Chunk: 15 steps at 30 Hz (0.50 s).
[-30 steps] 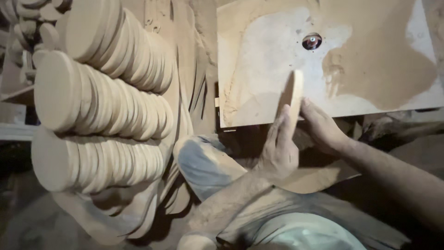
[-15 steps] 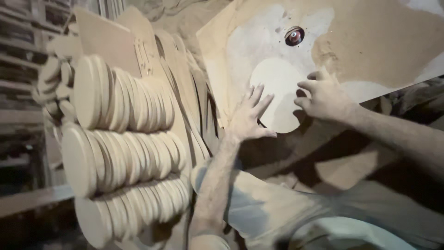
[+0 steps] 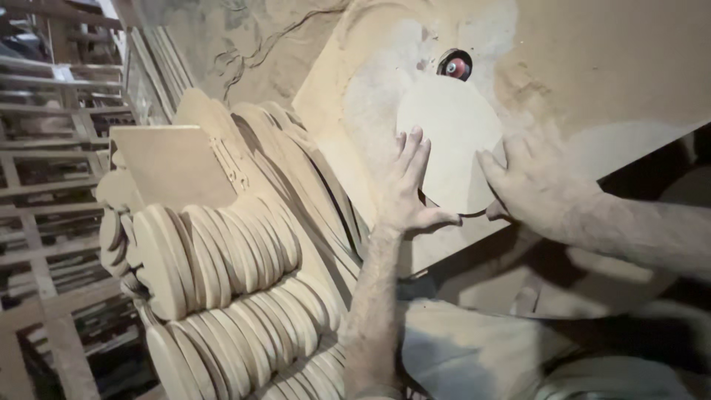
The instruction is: The person repeatedly picks up round wooden discs from a stack and rubs their edges against a rotating sanding disc mounted on a board. After sanding, the discs are placed back into the stack.
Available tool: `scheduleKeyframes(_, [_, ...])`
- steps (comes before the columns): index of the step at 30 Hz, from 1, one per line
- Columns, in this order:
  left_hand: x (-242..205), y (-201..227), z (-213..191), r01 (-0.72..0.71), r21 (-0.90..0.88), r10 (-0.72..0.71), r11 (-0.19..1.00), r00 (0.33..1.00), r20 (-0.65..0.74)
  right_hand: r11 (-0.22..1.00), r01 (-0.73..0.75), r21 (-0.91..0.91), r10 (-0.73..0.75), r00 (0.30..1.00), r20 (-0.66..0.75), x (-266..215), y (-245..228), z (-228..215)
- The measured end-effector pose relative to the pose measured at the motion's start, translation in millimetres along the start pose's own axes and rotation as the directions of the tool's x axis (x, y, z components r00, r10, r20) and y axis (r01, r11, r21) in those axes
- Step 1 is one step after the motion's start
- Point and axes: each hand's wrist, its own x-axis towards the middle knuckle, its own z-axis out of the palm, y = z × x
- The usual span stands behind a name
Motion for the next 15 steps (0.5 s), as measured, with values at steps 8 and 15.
scheduleKeyframes(8, [10,-9,2,0.007,-0.071,-0.007,0.997,1.000,0.002,1.000,0.004,-0.027,-0.005,0.999,-0.042,5,4,8])
scheduleKeyframes(15, [16,-9,3,0.004,-0.044,-0.004,0.999,1.000,-0.008,0.997,0.027,-0.076,-0.033,0.997,-0.076,14,12,5])
